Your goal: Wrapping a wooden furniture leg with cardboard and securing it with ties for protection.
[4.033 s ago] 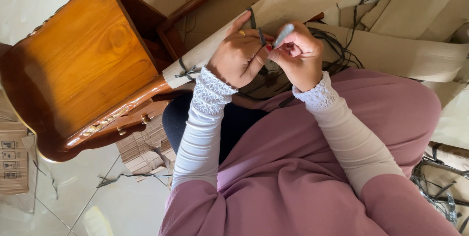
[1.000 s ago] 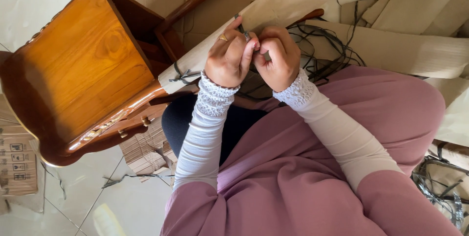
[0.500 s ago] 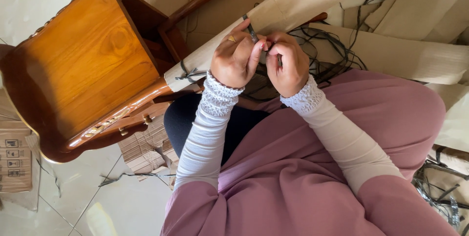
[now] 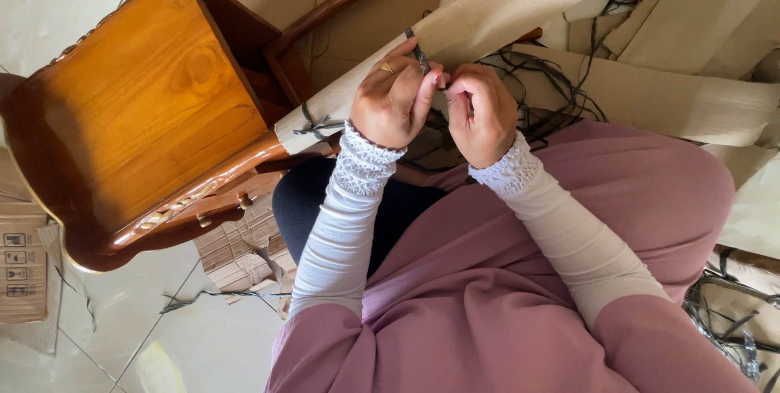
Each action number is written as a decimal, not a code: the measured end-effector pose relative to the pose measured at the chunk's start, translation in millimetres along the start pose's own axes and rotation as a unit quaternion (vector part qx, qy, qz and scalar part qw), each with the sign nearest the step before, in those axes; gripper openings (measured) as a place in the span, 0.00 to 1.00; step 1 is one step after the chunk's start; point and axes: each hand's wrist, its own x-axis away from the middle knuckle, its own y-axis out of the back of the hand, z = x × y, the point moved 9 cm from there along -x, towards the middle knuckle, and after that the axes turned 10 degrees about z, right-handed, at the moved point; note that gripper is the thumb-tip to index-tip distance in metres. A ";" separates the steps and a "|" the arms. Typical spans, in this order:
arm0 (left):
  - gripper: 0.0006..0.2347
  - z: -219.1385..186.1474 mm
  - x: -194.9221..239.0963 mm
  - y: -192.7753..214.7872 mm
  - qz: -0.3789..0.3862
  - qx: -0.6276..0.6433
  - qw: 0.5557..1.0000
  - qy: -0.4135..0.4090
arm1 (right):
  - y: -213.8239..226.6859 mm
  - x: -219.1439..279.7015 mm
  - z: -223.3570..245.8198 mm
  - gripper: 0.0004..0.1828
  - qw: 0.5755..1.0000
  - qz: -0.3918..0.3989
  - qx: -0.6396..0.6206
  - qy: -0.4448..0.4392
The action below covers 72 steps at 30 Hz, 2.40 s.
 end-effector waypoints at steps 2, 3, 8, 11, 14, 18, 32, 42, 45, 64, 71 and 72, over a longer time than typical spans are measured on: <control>0.08 -1.1 -1.0 0.6 0.001 -0.004 1.000 0.004 | 2.2 -1.6 2.3 0.06 1.000 0.004 0.000 -0.001; 0.09 -1.3 -1.4 0.8 0.003 -0.008 1.000 0.008 | 2.9 -2.4 3.3 0.05 1.000 0.007 0.000 -0.003; 0.11 4.5 4.9 2.2 -0.095 -0.010 0.995 -0.022 | 6.0 4.1 0.1 0.07 0.998 -0.033 0.042 -0.016; 0.11 4.8 4.4 1.7 -0.097 -0.027 0.995 -0.017 | 3.8 3.3 -2.0 0.08 0.998 0.010 0.057 -0.036; 0.11 2.8 2.0 4.0 -0.094 -0.047 0.995 -0.006 | 2.7 1.8 0.6 0.10 0.994 0.053 0.063 -0.065; 0.12 3.6 0.0 7.3 -0.093 -0.049 0.994 0.012 | 0.2 7.0 0.5 0.08 0.989 0.106 0.049 -0.096; 0.15 35.0 -8.4 11.4 0.019 0.093 0.970 0.222 | 16.0 -21.9 28.4 0.16 0.982 0.113 -0.150 -0.009; 0.12 35.6 -12.9 15.4 0.003 0.185 0.960 0.212 | 5.3 -26.8 35.2 0.21 0.950 0.135 -0.283 -0.003; 0.13 45.8 -6.2 12.6 -0.028 0.188 0.959 0.208 | -5.7 -10.4 27.6 0.18 0.969 0.124 -0.211 0.033; 0.17 21.8 28.7 0.8 0.061 -0.156 0.976 0.141 | -27.2 32.3 -1.5 0.18 0.978 0.090 -0.186 0.041; 0.05 50.7 39.5 -16.7 -0.034 -0.178 0.975 0.127 | -27.2 46.6 -14.0 0.20 0.979 0.029 -0.194 0.055; 0.05 60.4 41.4 -21.6 -0.034 -0.171 0.974 0.147 | -22.6 43.5 -11.1 0.22 0.977 0.026 -0.204 0.049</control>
